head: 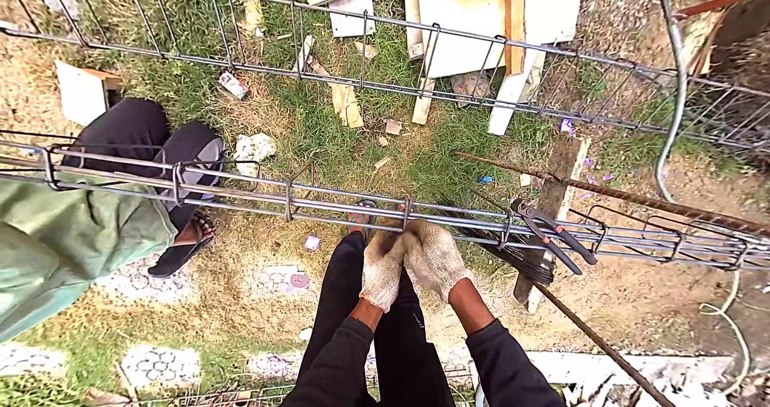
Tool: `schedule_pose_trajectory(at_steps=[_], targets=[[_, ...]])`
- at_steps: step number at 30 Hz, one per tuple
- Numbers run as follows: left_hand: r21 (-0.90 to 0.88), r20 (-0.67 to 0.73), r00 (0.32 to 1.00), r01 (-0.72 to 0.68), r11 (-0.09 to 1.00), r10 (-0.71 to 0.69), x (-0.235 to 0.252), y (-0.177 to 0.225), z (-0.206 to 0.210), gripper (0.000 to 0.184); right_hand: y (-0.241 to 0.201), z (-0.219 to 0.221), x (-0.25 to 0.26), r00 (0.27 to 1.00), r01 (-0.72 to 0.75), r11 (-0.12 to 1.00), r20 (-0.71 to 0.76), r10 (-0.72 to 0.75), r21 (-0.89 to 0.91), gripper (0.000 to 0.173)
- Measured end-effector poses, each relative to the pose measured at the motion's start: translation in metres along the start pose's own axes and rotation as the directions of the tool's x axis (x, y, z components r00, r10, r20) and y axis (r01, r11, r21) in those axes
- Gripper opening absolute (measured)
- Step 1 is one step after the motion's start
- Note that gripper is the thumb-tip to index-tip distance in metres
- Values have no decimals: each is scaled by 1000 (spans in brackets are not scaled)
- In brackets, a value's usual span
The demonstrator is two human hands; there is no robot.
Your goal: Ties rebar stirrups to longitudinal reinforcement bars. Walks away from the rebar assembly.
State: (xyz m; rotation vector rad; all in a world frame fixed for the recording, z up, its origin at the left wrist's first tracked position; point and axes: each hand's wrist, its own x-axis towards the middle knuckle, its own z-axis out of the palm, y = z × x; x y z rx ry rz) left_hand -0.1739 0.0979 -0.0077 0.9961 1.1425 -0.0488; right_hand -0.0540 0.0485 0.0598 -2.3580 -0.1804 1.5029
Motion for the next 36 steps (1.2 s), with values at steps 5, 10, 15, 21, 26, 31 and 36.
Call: schedule_pose_trajectory(at_steps=[5,10,15,21,26,31,36], targets=[[79,59,997,-63,995,58,7,2,-5,26,19,-5,8,982,185,980,17,-186,67,22],[96,122,990,-82,992,70,12,3,-9,25,27,-16,-1,982,177,984,-60,-179,-33,19],[102,151,988,-45,994,29,11,4,-11,27,19,-24,-4,970,155,919,-119,-211,-361,16],[96,189,982,-28,995,10,14,7,-13,27,6,-18,-7,963,9,886,-234,-132,-464,22],[-27,221,975,4,1000,3,20,14,-17,27,-13,-19,3,974,-101,883,-227,-6,-458,28],[90,61,997,-50,995,45,21,19,-2,20,-19,-26,9,990,-83,860,-144,11,-503,31],[-21,84,993,-79,997,81,29,19,-1,21,-13,-33,-13,993,-44,881,-114,-11,-471,30]])
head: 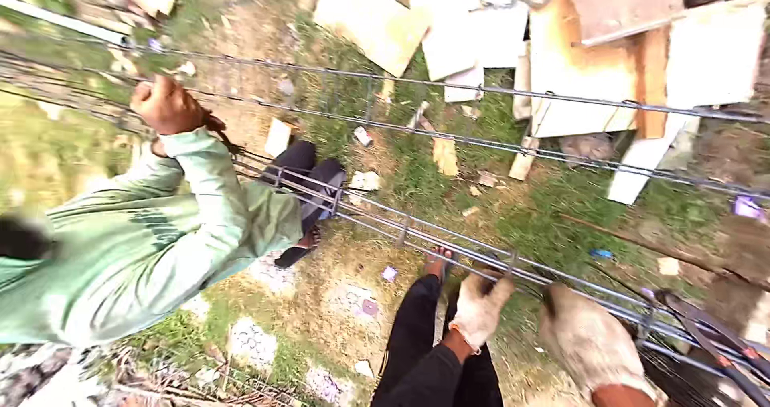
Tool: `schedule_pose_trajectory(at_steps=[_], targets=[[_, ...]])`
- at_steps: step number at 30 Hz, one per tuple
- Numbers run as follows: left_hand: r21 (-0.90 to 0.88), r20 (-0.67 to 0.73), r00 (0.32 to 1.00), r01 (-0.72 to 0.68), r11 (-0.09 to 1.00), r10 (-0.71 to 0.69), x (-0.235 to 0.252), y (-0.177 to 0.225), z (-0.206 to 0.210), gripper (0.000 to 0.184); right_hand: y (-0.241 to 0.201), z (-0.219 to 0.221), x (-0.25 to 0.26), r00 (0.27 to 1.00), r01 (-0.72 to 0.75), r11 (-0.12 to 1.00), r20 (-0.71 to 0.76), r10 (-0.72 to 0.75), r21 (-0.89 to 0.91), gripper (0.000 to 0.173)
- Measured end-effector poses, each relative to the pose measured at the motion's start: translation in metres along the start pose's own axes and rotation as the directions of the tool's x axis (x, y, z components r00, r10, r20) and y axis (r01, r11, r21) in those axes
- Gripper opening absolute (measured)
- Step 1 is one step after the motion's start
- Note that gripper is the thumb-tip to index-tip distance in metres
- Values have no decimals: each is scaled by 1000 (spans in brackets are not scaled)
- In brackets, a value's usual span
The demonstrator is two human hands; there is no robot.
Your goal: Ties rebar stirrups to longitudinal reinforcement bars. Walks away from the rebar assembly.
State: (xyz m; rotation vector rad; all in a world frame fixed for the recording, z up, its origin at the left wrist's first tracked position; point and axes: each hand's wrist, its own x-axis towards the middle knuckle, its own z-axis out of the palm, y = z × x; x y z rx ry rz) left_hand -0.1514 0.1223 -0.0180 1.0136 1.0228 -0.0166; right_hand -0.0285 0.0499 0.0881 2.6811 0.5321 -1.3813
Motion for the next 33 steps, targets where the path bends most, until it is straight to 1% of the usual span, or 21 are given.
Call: schedule_pose_trajectory(at_steps=[3,8,10,12,15,18,22,25,26,27,28,29,30,31,32,33], targets=[[20,76,997,5,1000,-6,2,2,-4,23,-5,3,-4,1000,7,1000,-5,-7,-13,30],[26,165,986,-12,1000,8,-2,7,-11,22,-10,16,14,1000,2,998,-24,-4,-56,25],[25,162,987,-10,1000,6,-3,9,-12,22,-11,15,11,999,15,999,-39,-16,-38,26],[23,126,992,8,1000,-11,-6,12,-8,23,-11,9,5,999,19,1000,-36,-19,-15,29],[-13,76,996,45,999,-44,-8,12,-4,28,-13,-1,0,998,-45,999,38,45,10,28],[-68,111,991,77,995,-69,-4,5,-4,36,-14,5,0,996,-80,996,39,79,38,27],[-59,128,983,137,989,-129,3,1,-9,30,-22,18,11,996,-48,999,74,48,-3,22],[-32,149,981,134,990,-127,6,-2,-13,26,-11,14,12,992,8,1000,122,-9,9,24],[-27,160,980,127,992,-121,7,-2,-14,27,-2,14,8,997,39,999,71,-42,38,26],[-21,171,979,119,993,-114,8,-2,-15,26,7,18,2,995,78,994,-65,-73,75,27],[-10,181,978,112,994,-108,8,-1,-16,26,15,24,-6,961,128,986,-261,-96,108,27],[1,188,977,105,994,-103,8,-1,-17,25,19,29,-17,898,168,975,-430,-91,143,29],[5,193,977,94,996,-94,7,-1,-18,25,21,35,-26,829,205,962,-555,-73,180,27],[7,195,977,90,996,-90,5,-1,-19,25,20,42,-36,792,225,948,-609,-44,224,24],[16,194,977,88,996,-89,4,-1,-20,25,16,50,-45,819,207,934,-574,-3,290,22],[25,190,977,90,996,-94,2,-1,-21,25,12,59,-51,897,154,912,-441,32,380,24]])
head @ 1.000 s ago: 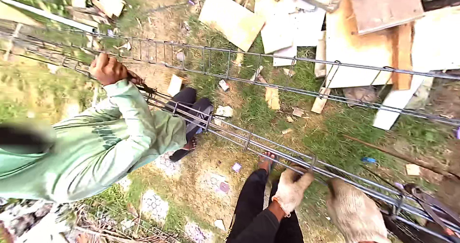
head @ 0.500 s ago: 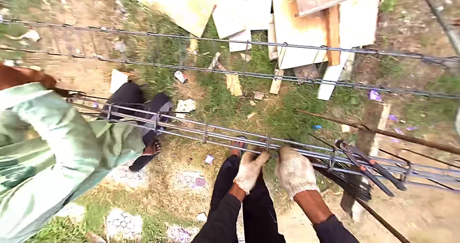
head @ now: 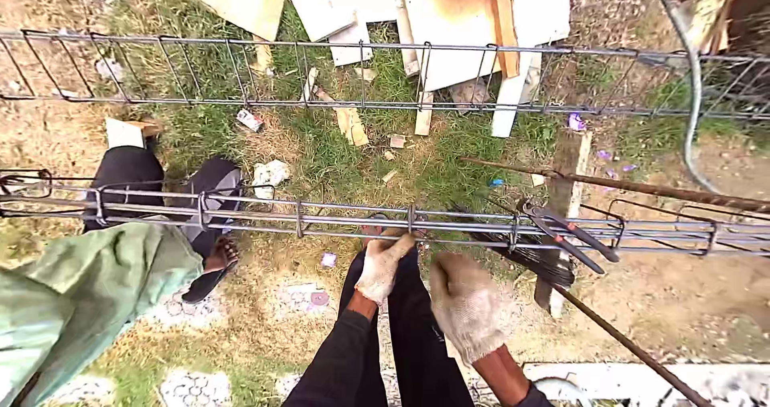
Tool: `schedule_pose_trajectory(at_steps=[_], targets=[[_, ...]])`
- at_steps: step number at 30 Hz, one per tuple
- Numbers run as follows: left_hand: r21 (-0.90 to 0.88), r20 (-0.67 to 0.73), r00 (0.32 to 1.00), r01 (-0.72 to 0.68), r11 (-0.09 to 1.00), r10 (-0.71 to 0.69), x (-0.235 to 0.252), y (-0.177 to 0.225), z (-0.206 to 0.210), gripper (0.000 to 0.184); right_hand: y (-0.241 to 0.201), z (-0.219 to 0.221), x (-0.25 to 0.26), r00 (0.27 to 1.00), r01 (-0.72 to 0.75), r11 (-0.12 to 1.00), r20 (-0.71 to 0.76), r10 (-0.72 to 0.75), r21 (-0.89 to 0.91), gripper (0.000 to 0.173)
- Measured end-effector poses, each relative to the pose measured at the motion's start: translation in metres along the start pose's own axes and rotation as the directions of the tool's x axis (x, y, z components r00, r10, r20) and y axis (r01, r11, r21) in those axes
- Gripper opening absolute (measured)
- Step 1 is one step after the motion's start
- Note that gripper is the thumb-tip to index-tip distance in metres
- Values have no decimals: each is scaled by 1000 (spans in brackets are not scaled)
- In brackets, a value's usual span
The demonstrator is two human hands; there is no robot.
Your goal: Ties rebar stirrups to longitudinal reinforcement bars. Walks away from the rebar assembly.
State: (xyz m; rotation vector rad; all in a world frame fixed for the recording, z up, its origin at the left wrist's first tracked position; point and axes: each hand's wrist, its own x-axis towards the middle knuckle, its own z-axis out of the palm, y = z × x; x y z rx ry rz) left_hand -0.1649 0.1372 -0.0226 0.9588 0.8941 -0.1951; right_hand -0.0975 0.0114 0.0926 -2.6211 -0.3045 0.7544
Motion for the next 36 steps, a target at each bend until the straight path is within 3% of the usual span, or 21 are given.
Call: schedule_pose_trajectory(at_steps=[2,3,5,8,11,17,22,25,27,31,36], targets=[[-18,-20,1000,1,1000,-1,-3,4,2,21,7,23,-2,937,-223,971,295,189,83,35],[-23,-28,1000,1,1000,-1,-3,5,3,19,13,38,1,914,-286,952,328,238,106,40],[-18,-39,999,6,1000,-7,-1,6,4,18,17,62,8,929,-316,936,250,273,155,42],[-5,-26,1000,13,1000,-13,-4,8,2,20,15,85,8,952,-303,834,105,288,462,34],[27,-14,1000,11,1000,-10,-2,8,2,21,11,85,12,928,-355,712,133,349,606,23],[72,-17,1000,22,997,-20,-6,8,1,23,14,80,17,940,-336,819,110,323,465,19],[172,8,1000,4,985,-5,-6,7,-4,27,13,86,14,941,-319,811,62,332,491,16],[209,122,992,-7,978,-19,0,8,-17,26,15,90,14,945,-298,817,33,325,493,16],[234,250,968,-35,972,-25,6,10,-30,36,15,90,15,946,-298,817,36,323,494,17],[435,370,929,-199,878,28,16,6,-43,44,17,94,17,940,-307,809,26,341,500,17],[626,349,930,-324,709,116,26,-11,-43,39,17,95,16,935,-320,795,38,352,516,17]])
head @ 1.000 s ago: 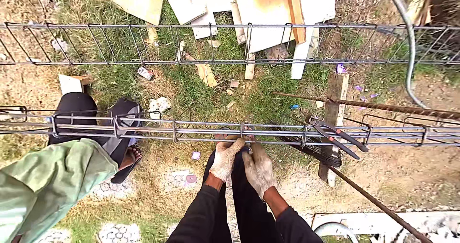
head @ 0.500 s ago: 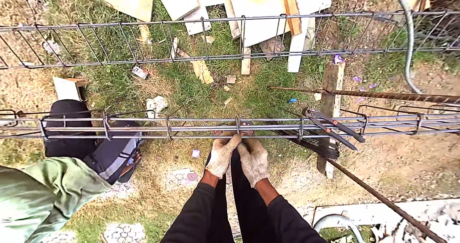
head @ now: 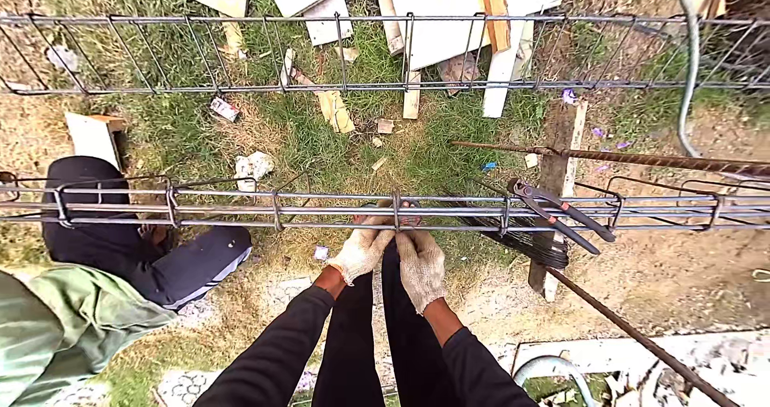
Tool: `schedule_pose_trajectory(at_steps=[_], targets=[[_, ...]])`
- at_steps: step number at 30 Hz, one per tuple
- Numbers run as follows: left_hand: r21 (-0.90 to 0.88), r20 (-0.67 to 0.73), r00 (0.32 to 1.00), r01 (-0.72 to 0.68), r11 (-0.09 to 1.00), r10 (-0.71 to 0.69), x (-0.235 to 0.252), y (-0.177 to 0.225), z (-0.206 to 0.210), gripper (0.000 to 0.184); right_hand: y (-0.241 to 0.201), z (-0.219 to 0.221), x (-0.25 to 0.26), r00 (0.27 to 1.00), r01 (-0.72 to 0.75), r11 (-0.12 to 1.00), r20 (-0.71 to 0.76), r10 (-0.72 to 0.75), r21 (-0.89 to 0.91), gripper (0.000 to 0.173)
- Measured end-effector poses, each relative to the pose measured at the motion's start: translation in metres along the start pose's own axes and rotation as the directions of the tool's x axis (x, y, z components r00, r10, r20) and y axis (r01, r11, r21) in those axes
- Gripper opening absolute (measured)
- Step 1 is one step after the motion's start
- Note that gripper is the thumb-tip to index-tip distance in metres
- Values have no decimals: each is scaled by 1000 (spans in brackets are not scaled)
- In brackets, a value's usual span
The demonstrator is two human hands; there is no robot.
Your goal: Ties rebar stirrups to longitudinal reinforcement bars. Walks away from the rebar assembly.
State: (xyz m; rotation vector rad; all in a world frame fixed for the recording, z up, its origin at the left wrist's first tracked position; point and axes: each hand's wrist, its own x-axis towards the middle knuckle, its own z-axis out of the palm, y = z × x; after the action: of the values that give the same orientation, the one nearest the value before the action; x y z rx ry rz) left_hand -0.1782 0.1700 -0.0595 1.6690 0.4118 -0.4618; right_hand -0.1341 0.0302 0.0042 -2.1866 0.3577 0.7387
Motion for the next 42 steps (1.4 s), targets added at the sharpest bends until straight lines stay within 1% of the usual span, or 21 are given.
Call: schedule_pose_trajectory(at_steps=[5,8,10,11,13,15,16,19,22,23,25,26,27,29,31,32,34,36,37,39,42], targets=[[195,-38,989,-134,972,144,7,-7,4,40,7,1,1,999,38,998,1,-38,47,16],[202,-83,966,-224,953,244,9,-11,5,37,6,5,-1,1000,24,996,-10,-23,85,16],[52,-99,976,-191,980,195,3,-4,6,34,6,7,-3,1000,4,994,-13,-2,108,16],[-66,-91,989,-124,990,118,-1,1,6,32,7,7,-4,1000,-10,991,-3,11,131,16],[-272,-9,996,85,959,-91,-8,5,4,31,9,7,-3,999,-36,979,29,31,202,17],[-356,72,986,166,919,-150,-11,7,-2,31,10,7,-1,997,-56,964,62,40,262,20],[-357,80,987,158,921,-139,-10,9,-4,30,10,7,-1,996,-60,958,78,40,281,21],[-227,-1,1000,-13,974,13,4,15,-5,26,12,6,4,993,-50,969,117,22,241,24],[53,3,986,-166,985,166,9,9,-11,28,16,1,4,989,-18,982,147,-10,190,23],[182,15,971,-237,954,239,13,4,-15,29,15,0,8,986,-12,978,163,-23,208,23],[476,25,899,-395,786,437,27,-14,-20,32,16,-2,9,982,-20,976,189,-22,218,23],[591,52,877,-413,693,478,30,-21,-23,35,17,-2,8,980,-33,979,197,-8,203,23],[651,72,879,-400,645,472,30,-23,-25,36,16,-1,9,981,-39,978,195,-2,206,23],[672,85,909,-354,651,408,20,-17,-24,34,15,1,9,984,-38,973,180,-4,230,23],[630,56,945,-284,722,322,1,-8,-18,31,17,4,6,986,-40,965,166,-4,259,21],[563,8,964,-226,795,268,-8,-2,-14,31,18,6,4,988,-38,963,155,-4,268,20],[317,-108,989,-62,946,101,-25,13,-6,29,18,9,3,992,-25,963,122,-9,268,19],[65,-175,981,96,993,-83,-36,30,4,28,18,11,2,996,3,974,84,-23,228,18],[24,-190,971,155,988,-147,-38,37,10,28,19,12,2,997,21,979,63,-34,201,18],[98,-121,967,235,967,-222,-41,50,18,36,20,12,2,997,41,985,53,-50,170,18],[348,51,953,263,900,-298,-35,66,7,45,22,8,4,995,25,986,95,-41,163,18]])
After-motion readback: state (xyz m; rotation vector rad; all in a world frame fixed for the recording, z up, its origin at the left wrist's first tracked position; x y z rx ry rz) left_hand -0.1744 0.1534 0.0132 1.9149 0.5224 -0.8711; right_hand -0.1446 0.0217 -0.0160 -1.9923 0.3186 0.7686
